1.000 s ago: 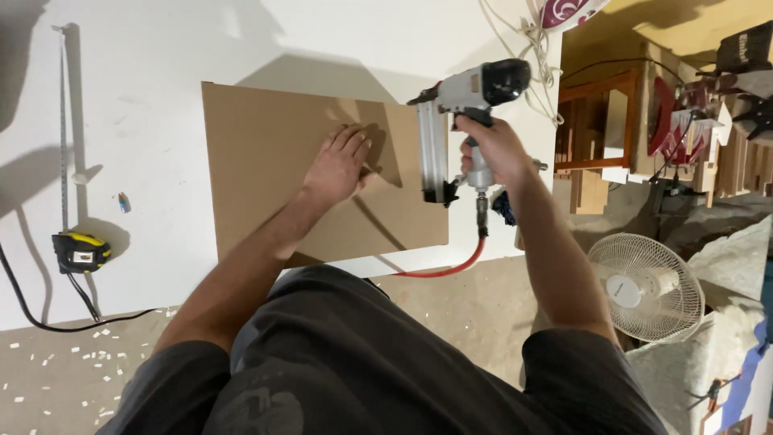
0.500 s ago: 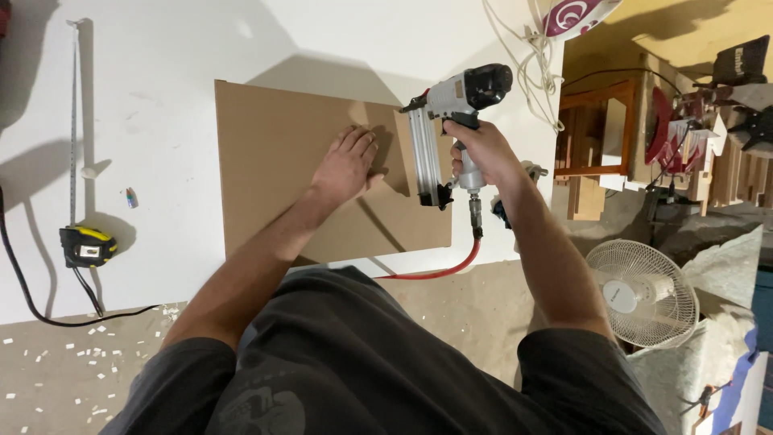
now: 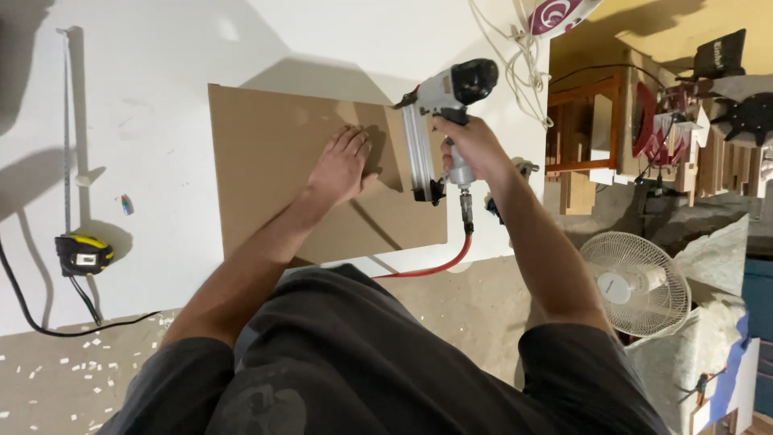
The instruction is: Assembling a wooden box by applying glue and nailing a back panel using a pneumatic nail gun
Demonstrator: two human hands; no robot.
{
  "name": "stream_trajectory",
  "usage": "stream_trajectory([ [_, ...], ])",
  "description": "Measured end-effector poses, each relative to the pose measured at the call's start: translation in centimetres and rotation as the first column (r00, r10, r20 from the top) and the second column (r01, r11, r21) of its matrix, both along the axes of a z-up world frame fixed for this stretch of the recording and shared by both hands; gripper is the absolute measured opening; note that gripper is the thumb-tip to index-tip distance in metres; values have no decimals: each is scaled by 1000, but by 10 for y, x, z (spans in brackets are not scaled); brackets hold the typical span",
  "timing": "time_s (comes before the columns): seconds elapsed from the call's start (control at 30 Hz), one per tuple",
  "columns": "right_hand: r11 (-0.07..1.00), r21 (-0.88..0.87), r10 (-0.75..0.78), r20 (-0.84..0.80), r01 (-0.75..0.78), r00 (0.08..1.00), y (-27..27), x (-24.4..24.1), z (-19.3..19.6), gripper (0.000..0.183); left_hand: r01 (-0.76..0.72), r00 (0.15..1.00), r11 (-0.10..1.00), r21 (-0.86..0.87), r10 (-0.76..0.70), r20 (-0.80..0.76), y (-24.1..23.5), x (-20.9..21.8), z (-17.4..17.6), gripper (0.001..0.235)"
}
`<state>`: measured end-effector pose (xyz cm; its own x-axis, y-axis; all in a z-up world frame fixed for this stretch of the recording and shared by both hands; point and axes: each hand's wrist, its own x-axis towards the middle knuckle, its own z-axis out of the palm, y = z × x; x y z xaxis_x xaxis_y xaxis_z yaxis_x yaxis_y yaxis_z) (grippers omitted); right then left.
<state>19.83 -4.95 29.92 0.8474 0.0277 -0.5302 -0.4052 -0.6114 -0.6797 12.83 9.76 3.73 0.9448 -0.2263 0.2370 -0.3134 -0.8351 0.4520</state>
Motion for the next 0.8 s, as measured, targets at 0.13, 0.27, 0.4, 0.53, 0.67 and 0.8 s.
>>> stream_trajectory([
  [0.13,1000,18,-8,50,7,999,10,-12,20,31,-31,998,999,-22,30,-59,5,-7,-10,74],
  [0.27,997,69,25,46,-28,999,29,-19,9,33,-108,989,994,16,109,-97,26,-25,-7,79],
  [0.4,991,109,76,9,-77,997,47,-24,-10,36,-148,980,988,44,152,-127,46,-42,9,79],
  [0.53,988,96,124,-4,-123,992,55,-25,-20,39,-147,984,989,4,146,-102,53,-54,6,78],
  [0.67,989,65,137,-4,-136,991,59,-28,-22,37,-159,987,987,0,159,-37,52,-53,2,81],
  [0.8,986,49,158,-3,-158,987,61,-27,-28,36,-160,987,987,-11,159,-28,52,-53,1,80],
])
